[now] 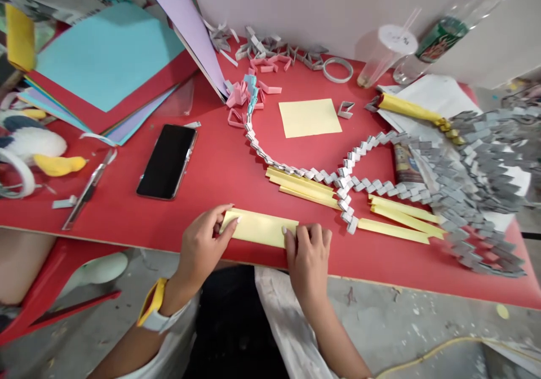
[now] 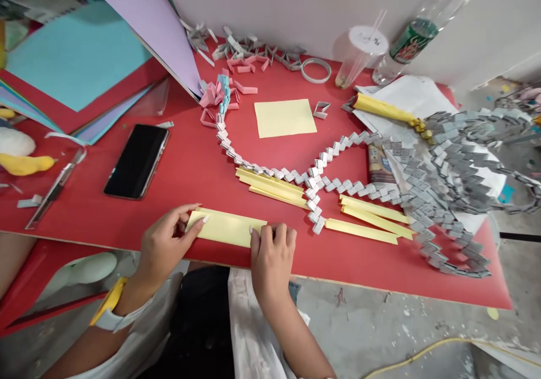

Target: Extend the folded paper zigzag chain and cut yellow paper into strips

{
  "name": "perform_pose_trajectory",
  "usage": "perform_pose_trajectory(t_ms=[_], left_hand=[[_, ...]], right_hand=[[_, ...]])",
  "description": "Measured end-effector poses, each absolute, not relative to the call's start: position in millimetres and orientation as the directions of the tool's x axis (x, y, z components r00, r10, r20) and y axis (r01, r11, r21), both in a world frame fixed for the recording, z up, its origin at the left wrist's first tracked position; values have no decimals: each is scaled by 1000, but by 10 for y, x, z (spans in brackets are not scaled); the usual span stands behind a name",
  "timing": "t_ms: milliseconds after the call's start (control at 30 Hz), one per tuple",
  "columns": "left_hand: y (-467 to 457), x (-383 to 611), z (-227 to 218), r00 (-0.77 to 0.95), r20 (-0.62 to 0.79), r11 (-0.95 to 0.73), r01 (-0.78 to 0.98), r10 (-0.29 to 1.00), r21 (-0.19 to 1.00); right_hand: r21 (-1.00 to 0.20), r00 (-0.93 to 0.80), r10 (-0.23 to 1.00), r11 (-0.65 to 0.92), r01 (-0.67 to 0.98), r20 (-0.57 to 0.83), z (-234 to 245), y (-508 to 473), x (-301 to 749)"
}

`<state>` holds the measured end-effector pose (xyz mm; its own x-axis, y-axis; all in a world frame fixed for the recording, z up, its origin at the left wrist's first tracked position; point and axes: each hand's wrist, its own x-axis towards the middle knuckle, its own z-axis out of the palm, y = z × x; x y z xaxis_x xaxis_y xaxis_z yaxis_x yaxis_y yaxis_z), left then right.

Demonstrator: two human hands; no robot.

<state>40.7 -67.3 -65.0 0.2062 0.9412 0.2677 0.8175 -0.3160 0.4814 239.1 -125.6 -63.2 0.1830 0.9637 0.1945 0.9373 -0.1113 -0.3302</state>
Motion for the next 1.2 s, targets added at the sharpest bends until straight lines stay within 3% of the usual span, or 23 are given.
perform_pose_trajectory(t_ms=[233,367,700,900,1000,1100,1200], left_hand=[[-595,444,-579,147,115,-186,847,982,497],[-574,492,-583,83,114,-128,867,990,482],[-567,590,-615,87,216,-147,950,972,275],[-545,624,-618,123,227,-134,990,966,33],[-517,606,-616,174,248,-169,985,953,-42],[-493,593,-598,229,258,-206,972,939,-113],[-479,599,-586,274,274,-254,961,922,-106]], right_hand=[[-283,198,964,-142,948,180,-624,-1238,2377],[-225,204,965,-164,961,168,-620,-1211,2373],[-161,221,965,-198,967,139,-598,-1154,2352],[-226,248,956,-210,951,158,-615,-1162,2358],[-290,281,931,-209,934,234,-627,-1175,2366],[-284,233,904,-132,950,359,-605,-1184,2338],[-224,-114,950,183,957,289,-569,-1199,2272]])
